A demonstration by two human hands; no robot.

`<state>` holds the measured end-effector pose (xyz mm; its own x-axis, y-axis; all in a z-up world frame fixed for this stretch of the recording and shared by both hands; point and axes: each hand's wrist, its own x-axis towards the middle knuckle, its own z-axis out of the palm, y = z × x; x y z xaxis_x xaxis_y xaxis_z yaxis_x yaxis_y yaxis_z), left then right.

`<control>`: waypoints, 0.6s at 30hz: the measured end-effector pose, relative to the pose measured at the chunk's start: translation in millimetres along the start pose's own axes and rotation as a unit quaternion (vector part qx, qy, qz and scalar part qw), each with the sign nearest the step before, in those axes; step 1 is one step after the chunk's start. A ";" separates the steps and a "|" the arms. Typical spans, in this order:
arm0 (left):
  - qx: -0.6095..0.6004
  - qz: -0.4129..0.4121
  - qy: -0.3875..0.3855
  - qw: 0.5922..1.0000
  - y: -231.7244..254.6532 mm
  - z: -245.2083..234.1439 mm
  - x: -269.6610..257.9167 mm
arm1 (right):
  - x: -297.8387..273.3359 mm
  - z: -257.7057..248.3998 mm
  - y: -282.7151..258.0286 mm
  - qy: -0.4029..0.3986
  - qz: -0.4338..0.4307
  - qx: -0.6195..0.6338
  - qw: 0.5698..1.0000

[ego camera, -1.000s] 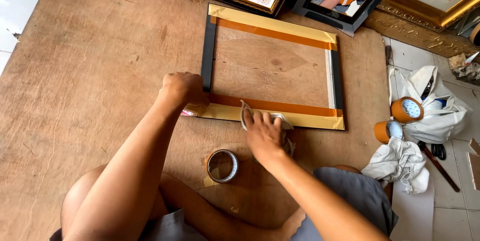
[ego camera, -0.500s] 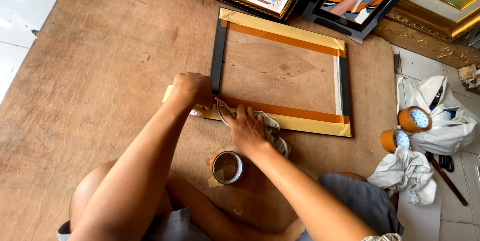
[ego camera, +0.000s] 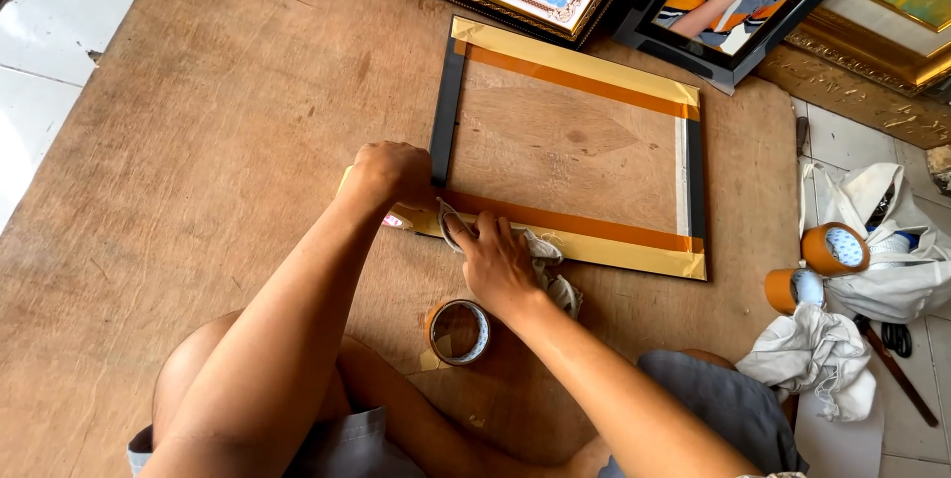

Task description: Applying double-sided tape to the back of a picture frame and smoothing it down with a cloth

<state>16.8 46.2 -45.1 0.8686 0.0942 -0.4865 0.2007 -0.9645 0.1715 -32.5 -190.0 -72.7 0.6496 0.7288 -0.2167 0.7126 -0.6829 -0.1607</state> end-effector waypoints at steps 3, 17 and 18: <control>-0.007 0.002 0.000 1.000 -0.5 0.4 -3.7 | 2.9 4.2 6.3 0.006 -0.003 0.007 1.000; 0.004 0.012 0.007 1.000 -3.1 7.5 3.1 | 11.4 21.6 7.7 0.007 -0.004 -0.089 0.996; 0.006 0.013 -0.001 1.000 -4.3 6.3 1.3 | 10.2 23.1 8.1 0.014 -0.004 -0.064 0.998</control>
<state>14.2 49.0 -51.8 0.8730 0.0688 -0.4829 0.1729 -0.9694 0.1744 -26.2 -189.3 -98.4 0.6496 0.7367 -0.1877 0.7447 -0.6663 -0.0376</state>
